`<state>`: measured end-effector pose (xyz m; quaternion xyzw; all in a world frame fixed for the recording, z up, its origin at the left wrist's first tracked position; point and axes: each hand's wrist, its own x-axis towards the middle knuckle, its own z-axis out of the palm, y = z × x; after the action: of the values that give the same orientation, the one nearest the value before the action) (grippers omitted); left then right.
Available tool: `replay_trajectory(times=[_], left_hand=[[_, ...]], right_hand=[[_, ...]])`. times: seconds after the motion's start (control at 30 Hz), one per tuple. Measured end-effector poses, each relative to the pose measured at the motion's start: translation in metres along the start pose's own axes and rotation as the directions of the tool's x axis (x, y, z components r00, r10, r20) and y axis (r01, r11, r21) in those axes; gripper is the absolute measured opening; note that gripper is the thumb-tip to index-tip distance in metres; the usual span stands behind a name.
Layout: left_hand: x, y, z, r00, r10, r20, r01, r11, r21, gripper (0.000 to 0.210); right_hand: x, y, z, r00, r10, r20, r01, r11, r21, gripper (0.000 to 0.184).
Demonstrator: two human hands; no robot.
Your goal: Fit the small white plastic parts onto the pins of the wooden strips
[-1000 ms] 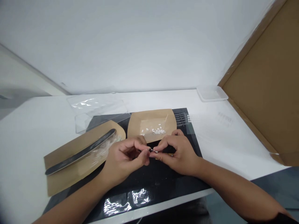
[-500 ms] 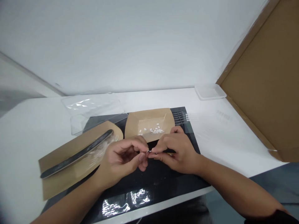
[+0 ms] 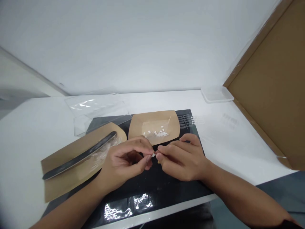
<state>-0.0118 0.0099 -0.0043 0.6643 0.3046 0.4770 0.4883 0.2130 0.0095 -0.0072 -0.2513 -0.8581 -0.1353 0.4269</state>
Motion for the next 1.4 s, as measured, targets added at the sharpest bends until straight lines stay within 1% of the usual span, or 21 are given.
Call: replay_trajectory(times=[0.13, 0.33, 0.53, 0.7, 1.13, 1.4], left_hand=[[0.0007, -0.0006, -0.0004, 1.000, -0.010, 0.010, 0.010, 1.000, -0.001, 0.013], [0.0001, -0.0024, -0.0015, 1.000, -0.011, 0.006, 0.011, 1.000, 0.000, 0.012], [0.0025, -0.0030, -0.0007, 0.999, 0.036, 0.003, -0.036, 0.999, -0.013, 0.013], [0.0032, -0.0029, -0.0007, 0.999, 0.039, -0.004, -0.039, 0.999, -0.003, 0.014], [0.0040, -0.0043, 0.0010, 0.999, 0.022, -0.042, -0.022, 1.000, 0.001, 0.017], [-0.0004, -0.0047, 0.0026, 0.994, -0.065, -0.082, 0.064, 0.998, -0.014, 0.014]], right_hand=[[-0.0026, 0.0005, 0.0009, 1.000, -0.029, -0.009, 0.029, 0.999, -0.028, 0.022], [-0.0041, 0.0030, 0.0013, 0.999, -0.032, 0.014, 0.033, 0.999, -0.008, 0.019], [0.0007, 0.0038, 0.0026, 0.996, -0.061, -0.060, 0.060, 0.998, -0.027, 0.019], [0.0016, 0.0048, 0.0017, 0.998, -0.049, -0.029, 0.049, 0.999, 0.001, 0.019], [-0.0006, 0.0053, 0.0022, 0.999, -0.031, -0.014, 0.031, 1.000, -0.003, 0.017], [-0.0026, 0.0042, 0.0032, 1.000, -0.019, -0.002, 0.019, 1.000, 0.000, 0.017]])
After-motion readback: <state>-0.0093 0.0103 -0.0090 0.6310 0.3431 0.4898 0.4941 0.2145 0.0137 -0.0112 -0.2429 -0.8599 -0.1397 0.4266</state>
